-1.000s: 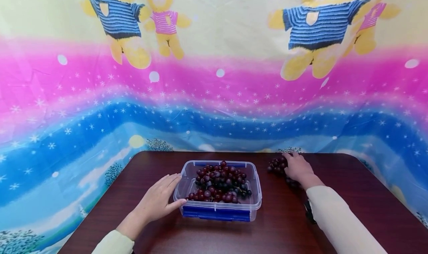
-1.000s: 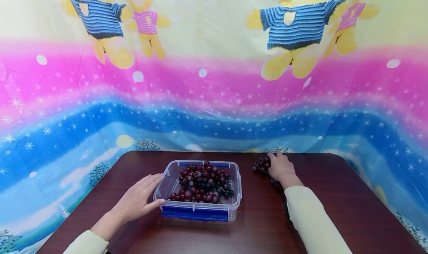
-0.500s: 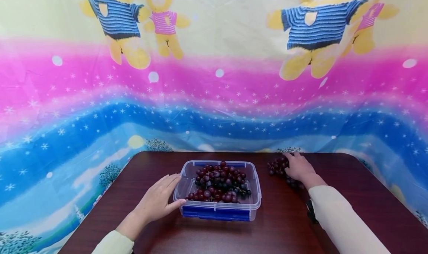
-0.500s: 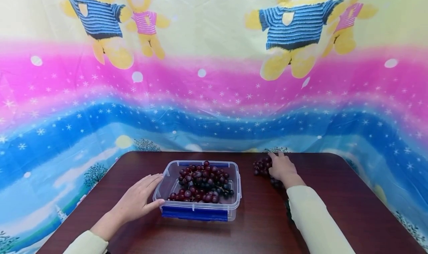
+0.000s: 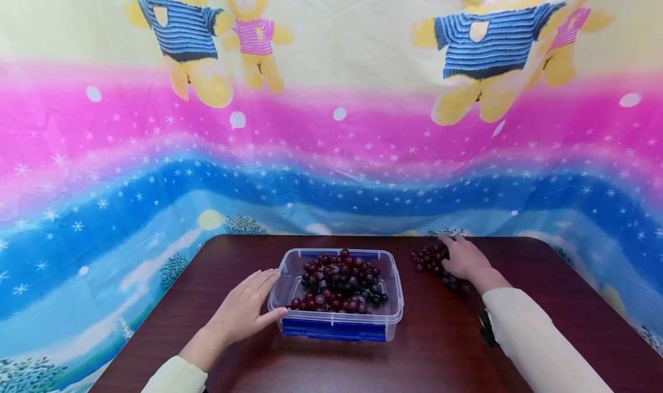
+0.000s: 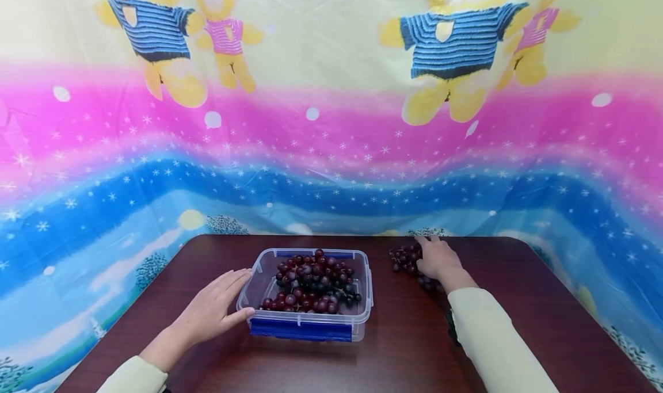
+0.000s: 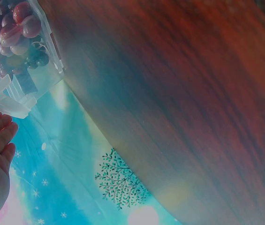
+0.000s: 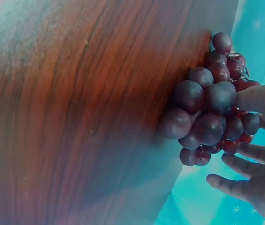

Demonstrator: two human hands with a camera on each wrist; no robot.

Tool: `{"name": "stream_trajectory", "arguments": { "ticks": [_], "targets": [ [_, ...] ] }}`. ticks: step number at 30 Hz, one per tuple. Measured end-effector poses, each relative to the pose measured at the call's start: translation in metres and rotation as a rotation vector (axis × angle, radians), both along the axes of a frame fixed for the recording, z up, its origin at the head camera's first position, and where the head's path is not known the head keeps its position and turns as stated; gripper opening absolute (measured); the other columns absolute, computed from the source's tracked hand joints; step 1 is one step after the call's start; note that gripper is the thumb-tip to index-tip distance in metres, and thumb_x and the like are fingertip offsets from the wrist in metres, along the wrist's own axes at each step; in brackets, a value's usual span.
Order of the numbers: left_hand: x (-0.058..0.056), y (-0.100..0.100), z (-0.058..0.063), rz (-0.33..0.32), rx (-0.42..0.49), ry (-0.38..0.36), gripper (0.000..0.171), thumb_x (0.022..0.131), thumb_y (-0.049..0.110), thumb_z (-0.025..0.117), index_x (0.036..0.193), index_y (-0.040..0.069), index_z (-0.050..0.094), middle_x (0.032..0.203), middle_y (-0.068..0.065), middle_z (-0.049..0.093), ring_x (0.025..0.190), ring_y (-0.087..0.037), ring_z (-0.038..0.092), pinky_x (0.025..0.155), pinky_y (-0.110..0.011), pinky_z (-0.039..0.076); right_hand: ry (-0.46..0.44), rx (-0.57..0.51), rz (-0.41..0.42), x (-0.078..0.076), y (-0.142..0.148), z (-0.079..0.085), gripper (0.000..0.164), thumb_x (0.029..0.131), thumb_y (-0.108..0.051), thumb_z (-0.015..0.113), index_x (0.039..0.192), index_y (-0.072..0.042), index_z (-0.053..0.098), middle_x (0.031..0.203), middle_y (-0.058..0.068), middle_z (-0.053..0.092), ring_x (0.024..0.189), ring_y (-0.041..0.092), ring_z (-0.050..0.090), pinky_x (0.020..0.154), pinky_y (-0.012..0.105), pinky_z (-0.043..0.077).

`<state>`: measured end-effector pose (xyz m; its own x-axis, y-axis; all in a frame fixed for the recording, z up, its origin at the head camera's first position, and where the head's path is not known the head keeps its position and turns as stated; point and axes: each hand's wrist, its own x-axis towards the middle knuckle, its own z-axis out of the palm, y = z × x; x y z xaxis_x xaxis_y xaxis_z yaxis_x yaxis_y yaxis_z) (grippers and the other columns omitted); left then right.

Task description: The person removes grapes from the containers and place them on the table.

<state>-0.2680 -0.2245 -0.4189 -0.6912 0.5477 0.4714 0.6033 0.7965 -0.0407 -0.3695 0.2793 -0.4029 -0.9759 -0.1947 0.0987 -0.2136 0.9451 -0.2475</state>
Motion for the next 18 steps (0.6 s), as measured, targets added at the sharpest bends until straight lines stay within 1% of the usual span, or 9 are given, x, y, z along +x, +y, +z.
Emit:
{"name": "stream_trajectory", "arguments": {
  "ticks": [3,8,14,17,18],
  "targets": [
    [0.001,0.0,0.001,0.0,-0.002,-0.001,0.073,0.088,0.053,0.063,0.135,-0.002,0.055,0.136,-0.016,0.054,0.129,-0.029,0.048,0.109,-0.045,0.035,0.0,0.006,0.003,0.002,0.001,0.003,0.064,0.09,-0.011,0.062,0.147,0.004,0.035,0.139,0.043,0.03,0.117,0.059,0.04,0.068,0.051,0.047],
    [0.0,-0.001,0.0,-0.006,-0.008,0.005,0.074,0.089,0.055,0.061,0.134,-0.003,0.055,0.136,-0.017,0.055,0.128,-0.03,0.049,0.108,-0.046,0.035,0.014,0.017,0.019,0.004,0.002,0.006,0.064,0.09,-0.012,0.063,0.146,0.003,0.036,0.137,0.042,0.032,0.115,0.058,0.044,0.069,0.052,0.048],
    [0.001,0.0,0.0,0.004,-0.016,-0.005,0.074,0.089,0.055,0.061,0.135,-0.003,0.054,0.137,-0.017,0.054,0.129,-0.029,0.048,0.11,-0.044,0.034,0.038,0.033,0.034,0.008,0.002,0.01,0.063,0.09,-0.014,0.064,0.145,0.004,0.038,0.137,0.042,0.035,0.114,0.057,0.046,0.078,0.06,0.048],
    [0.001,0.0,0.001,0.008,-0.011,-0.013,0.074,0.089,0.055,0.062,0.136,-0.002,0.054,0.137,-0.016,0.054,0.13,-0.029,0.047,0.11,-0.044,0.034,0.05,0.03,0.034,0.011,0.001,0.013,0.063,0.09,-0.015,0.065,0.145,0.004,0.039,0.138,0.042,0.034,0.116,0.058,0.044,0.08,0.061,0.047],
    [0.001,0.0,0.001,0.008,-0.01,-0.015,0.074,0.089,0.055,0.062,0.136,-0.002,0.054,0.137,-0.016,0.054,0.13,-0.029,0.047,0.11,-0.044,0.034,0.054,0.029,0.032,0.011,0.001,0.014,0.063,0.09,-0.015,0.065,0.145,0.003,0.039,0.139,0.042,0.033,0.117,0.058,0.043,0.083,0.063,0.046]
  ]
}}
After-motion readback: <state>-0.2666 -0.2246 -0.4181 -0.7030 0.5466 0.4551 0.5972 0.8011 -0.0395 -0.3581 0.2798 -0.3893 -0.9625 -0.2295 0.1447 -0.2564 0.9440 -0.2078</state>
